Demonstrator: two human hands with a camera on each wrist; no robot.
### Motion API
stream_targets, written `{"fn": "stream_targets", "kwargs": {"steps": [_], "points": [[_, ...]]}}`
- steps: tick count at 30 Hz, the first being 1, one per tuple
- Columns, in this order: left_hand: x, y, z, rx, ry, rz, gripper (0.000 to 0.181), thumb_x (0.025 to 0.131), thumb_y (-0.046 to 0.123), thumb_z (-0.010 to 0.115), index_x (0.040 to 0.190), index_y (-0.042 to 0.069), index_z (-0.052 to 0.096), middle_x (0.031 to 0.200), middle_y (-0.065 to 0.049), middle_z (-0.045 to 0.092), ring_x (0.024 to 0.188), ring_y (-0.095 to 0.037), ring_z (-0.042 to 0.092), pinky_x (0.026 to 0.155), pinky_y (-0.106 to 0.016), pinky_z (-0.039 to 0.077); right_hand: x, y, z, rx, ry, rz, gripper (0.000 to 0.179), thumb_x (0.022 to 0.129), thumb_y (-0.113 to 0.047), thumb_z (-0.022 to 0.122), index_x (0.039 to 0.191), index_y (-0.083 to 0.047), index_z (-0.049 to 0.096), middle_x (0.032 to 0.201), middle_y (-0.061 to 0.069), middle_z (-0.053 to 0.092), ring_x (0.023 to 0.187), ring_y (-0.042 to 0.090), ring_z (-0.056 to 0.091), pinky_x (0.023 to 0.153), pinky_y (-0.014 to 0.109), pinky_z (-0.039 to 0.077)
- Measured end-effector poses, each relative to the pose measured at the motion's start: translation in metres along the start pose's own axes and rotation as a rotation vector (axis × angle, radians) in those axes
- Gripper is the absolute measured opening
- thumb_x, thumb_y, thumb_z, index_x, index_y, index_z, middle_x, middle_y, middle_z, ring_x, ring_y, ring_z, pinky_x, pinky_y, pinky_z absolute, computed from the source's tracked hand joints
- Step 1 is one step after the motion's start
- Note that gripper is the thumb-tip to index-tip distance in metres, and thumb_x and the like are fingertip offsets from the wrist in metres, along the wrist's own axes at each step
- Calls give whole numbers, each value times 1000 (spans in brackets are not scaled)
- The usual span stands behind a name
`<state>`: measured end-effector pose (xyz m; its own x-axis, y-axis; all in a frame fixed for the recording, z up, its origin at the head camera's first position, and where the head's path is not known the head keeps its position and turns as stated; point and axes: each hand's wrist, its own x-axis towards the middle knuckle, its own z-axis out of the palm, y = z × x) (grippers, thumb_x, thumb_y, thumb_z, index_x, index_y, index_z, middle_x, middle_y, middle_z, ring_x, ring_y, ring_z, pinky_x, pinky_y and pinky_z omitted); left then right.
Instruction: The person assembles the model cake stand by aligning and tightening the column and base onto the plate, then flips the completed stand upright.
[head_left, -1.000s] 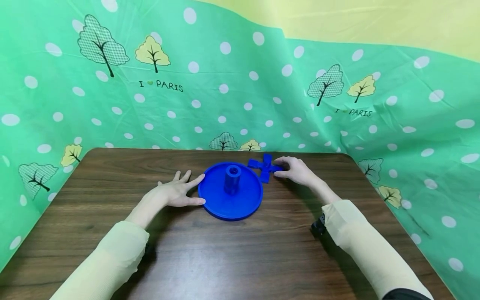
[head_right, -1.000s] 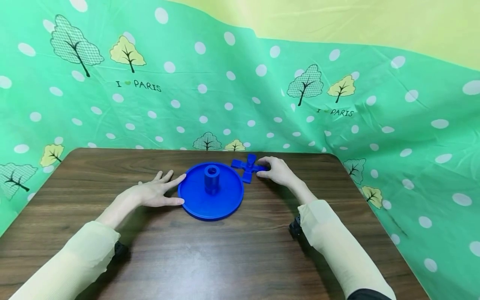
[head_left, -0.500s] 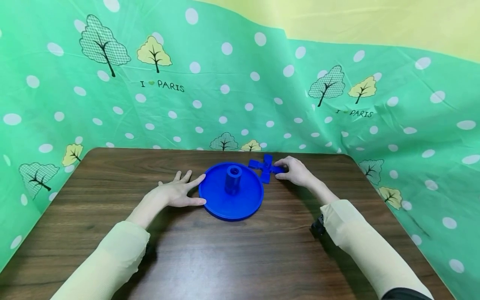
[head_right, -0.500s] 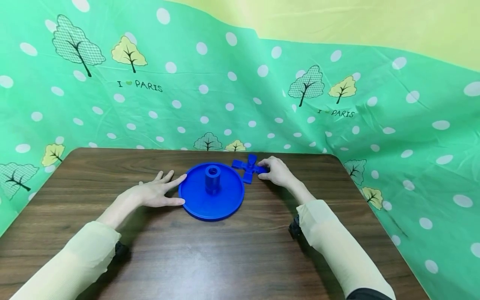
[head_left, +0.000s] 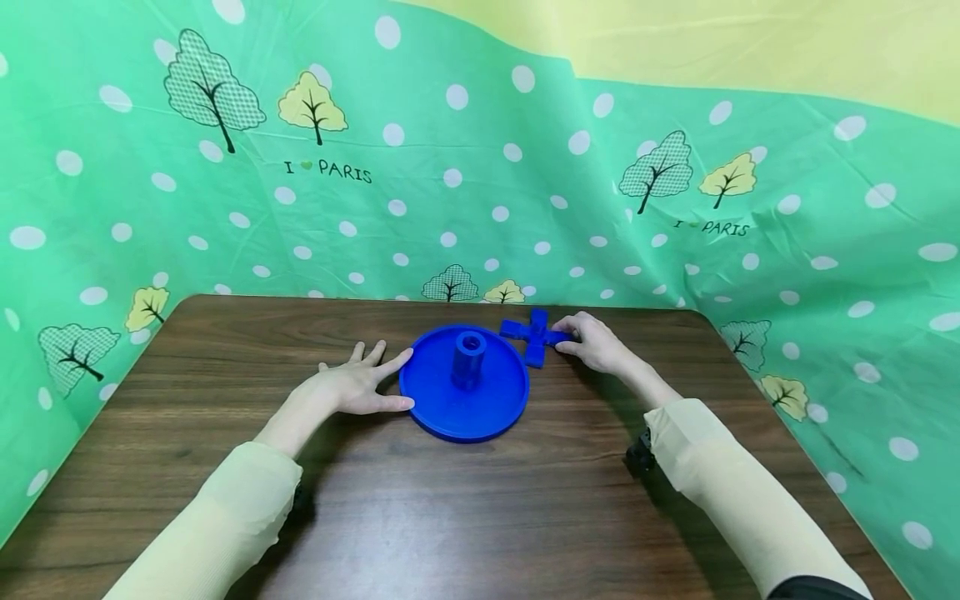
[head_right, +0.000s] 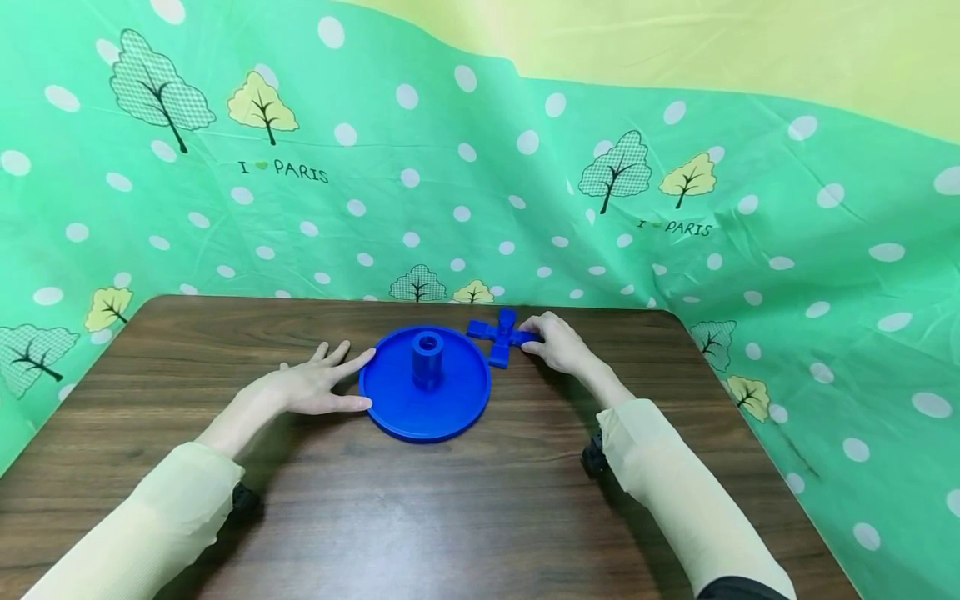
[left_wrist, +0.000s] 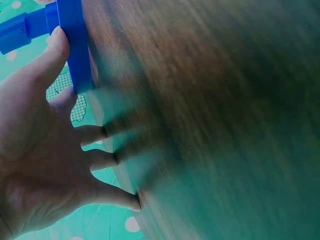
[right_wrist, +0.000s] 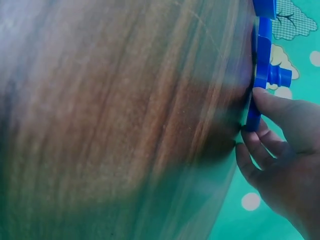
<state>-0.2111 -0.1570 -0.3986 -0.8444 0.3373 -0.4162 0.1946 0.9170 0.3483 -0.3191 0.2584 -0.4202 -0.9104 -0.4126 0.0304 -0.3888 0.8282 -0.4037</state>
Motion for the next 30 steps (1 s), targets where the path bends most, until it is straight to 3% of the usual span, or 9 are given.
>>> {"fn": "stream_targets", "kwargs": {"steps": [5, 12, 30], "points": [[0, 0, 0, 0, 0, 1, 89, 98, 69, 51, 167, 33, 8, 174, -20, 0, 158, -54, -4, 106, -91, 5, -2, 0, -4, 11, 5, 2, 29, 99, -13, 69, 125, -2, 68, 119, 20, 66, 102, 31, 56, 89, 46, 45], [0, 0, 0, -3, 2, 3, 89, 98, 68, 52, 167, 33, 8, 174, -21, 0, 158, -53, -4, 106, -92, 6, -4, 0, -9, 74, 35, 0, 30, 102, -15, 65, 128, -1, 67, 130, 23, 66, 125, 40, 58, 107, 57, 46], [0, 0, 0, 6, 2, -1, 89, 98, 68, 51, 167, 33, 8, 174, -21, 0, 158, -54, -4, 106, -91, 7, -9, -14, -24, 171, 161, 5, 33, 102, -19, 65, 131, -3, 69, 133, 19, 67, 121, 37, 63, 99, 53, 53]]}}
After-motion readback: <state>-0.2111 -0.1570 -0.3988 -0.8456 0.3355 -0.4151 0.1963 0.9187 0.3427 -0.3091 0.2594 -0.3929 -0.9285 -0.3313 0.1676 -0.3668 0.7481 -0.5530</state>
